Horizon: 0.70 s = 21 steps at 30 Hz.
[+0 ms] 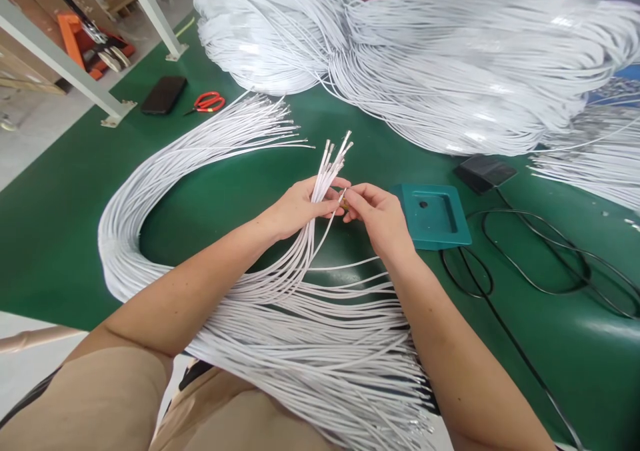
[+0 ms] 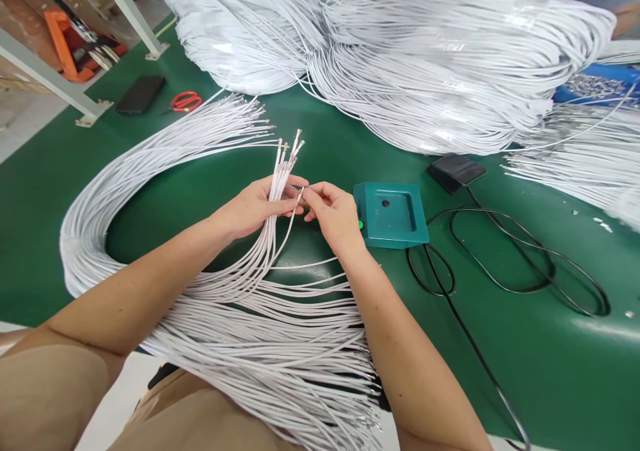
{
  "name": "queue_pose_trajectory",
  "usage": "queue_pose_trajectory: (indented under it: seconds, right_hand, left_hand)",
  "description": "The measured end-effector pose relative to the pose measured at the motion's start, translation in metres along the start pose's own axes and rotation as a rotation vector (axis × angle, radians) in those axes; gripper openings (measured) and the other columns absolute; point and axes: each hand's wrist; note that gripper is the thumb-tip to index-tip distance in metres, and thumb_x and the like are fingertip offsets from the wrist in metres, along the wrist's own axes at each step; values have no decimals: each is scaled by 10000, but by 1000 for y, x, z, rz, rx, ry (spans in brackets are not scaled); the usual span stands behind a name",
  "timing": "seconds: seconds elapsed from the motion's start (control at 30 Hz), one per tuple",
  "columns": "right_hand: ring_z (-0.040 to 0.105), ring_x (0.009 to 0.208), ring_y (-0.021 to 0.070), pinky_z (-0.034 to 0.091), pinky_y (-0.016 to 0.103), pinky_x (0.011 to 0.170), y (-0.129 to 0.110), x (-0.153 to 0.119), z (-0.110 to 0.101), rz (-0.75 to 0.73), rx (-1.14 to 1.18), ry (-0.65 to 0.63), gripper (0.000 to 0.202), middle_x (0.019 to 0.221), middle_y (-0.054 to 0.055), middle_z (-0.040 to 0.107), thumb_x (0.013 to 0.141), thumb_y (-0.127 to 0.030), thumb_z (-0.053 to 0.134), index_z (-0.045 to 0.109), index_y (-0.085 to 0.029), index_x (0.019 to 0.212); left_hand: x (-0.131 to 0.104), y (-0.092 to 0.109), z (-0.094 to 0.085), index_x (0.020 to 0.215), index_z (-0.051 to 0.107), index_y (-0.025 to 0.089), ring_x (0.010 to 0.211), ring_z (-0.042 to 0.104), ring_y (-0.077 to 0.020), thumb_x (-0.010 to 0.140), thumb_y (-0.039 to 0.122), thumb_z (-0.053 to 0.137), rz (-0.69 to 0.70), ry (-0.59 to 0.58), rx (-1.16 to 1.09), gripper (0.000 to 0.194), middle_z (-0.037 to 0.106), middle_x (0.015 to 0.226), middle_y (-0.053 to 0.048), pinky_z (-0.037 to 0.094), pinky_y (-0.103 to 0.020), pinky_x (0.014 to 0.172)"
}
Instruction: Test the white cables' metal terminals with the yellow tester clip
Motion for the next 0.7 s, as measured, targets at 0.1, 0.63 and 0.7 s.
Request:
queue_pose_trajectory:
  seconds: [0.1, 0.63, 0.7]
  right_hand:
    - [568, 620, 121, 490, 278, 624, 3, 0, 2, -165, -209, 68, 187, 726, 0, 627, 838, -359, 626, 653, -180, 786]
    - [578, 827, 259, 291, 469, 1028, 2, 3, -19, -501, -1584, -33, 314, 848, 124, 713, 897, -103, 357, 658, -127, 984]
    - [588, 860, 269, 294, 468, 1026, -2, 3, -21, -471, -1578, -51, 305, 882, 134, 722, 891, -113, 377, 663, -123, 997]
  left_hand:
    - [1, 3, -2, 1074, 646, 142, 727, 670, -98, 757, 68, 677, -49, 28, -71, 328, 638, 779, 6, 510, -255, 745]
    - [12, -15, -14, 1078, 598, 129, 738, 711, -146, 743, 70, 704, -139, 143, 99, 357, 638, 736, 2, 503, -226, 639]
    - [12, -15, -14, 1068, 594, 127, 741, 718, -154, 740, 87, 712, -134, 136, 153, 351, 648, 745, -3, 516, -238, 657]
Point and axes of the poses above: each hand's wrist, its own x-axis towards the middle knuckle, its own z-axis out of the palm, y = z × x
